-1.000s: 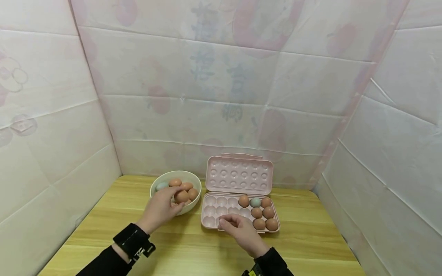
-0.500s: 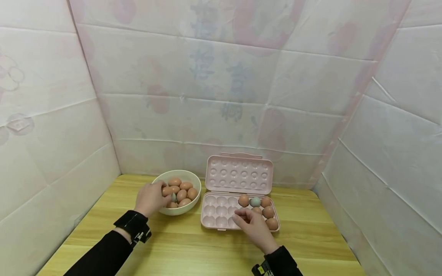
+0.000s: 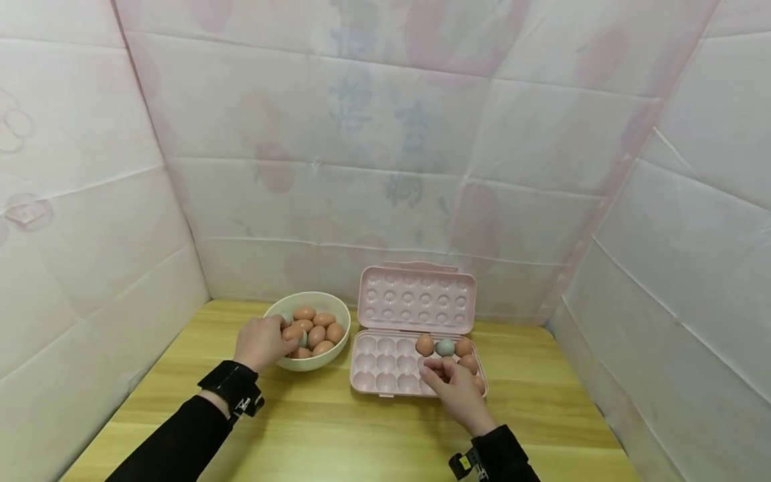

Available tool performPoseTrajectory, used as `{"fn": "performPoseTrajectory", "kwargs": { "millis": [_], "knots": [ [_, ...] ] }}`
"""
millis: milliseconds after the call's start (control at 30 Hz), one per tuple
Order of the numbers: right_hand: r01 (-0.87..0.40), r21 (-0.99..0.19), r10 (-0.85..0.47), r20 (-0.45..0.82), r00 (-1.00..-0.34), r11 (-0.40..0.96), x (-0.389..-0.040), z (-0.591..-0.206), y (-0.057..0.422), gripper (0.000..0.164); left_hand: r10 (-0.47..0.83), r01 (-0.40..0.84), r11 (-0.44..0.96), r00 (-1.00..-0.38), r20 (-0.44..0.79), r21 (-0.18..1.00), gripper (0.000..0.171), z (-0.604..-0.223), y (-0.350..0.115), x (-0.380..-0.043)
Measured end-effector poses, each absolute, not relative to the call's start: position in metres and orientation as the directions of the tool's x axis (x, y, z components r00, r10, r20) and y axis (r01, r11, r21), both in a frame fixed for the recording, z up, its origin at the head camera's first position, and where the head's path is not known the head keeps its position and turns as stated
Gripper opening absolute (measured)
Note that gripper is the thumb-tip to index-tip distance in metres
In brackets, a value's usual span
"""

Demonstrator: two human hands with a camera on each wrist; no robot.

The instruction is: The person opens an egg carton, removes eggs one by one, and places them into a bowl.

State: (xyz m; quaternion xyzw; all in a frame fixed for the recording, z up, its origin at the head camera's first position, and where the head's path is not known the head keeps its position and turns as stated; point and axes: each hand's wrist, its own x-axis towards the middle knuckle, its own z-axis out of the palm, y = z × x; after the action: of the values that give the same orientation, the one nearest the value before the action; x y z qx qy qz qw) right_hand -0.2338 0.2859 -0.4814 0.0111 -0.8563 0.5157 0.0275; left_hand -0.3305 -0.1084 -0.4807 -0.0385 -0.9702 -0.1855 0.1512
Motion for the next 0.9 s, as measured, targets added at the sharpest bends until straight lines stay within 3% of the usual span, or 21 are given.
{"fn": "performPoseTrajectory", "kwargs": {
  "millis": [267,567,900],
  "knots": [
    [-0.032,-0.906,0.015,0.042,-0.999,0.422,-0.241,-0.474,0.298,0.037,0.032,0.104,0.945,-0.973,0.230,0.310,0.041,-0.472,-0.111,-0.330],
    [-0.024,-0.846,0.073,0.075,-0.995,0.533,-0.251,-0.466,0.316,0.039,0.032,0.078,0.946,-0.988,0.148,0.316,0.038,-0.468,-0.116,-0.326],
    [-0.090,-0.584,0.022,0.183,-0.983,0.807,-0.276,-0.466,0.318,0.042,0.029,0.061,0.935,-0.995,0.095,0.351,0.034,-0.468,-0.118,-0.323]
  ]
}}
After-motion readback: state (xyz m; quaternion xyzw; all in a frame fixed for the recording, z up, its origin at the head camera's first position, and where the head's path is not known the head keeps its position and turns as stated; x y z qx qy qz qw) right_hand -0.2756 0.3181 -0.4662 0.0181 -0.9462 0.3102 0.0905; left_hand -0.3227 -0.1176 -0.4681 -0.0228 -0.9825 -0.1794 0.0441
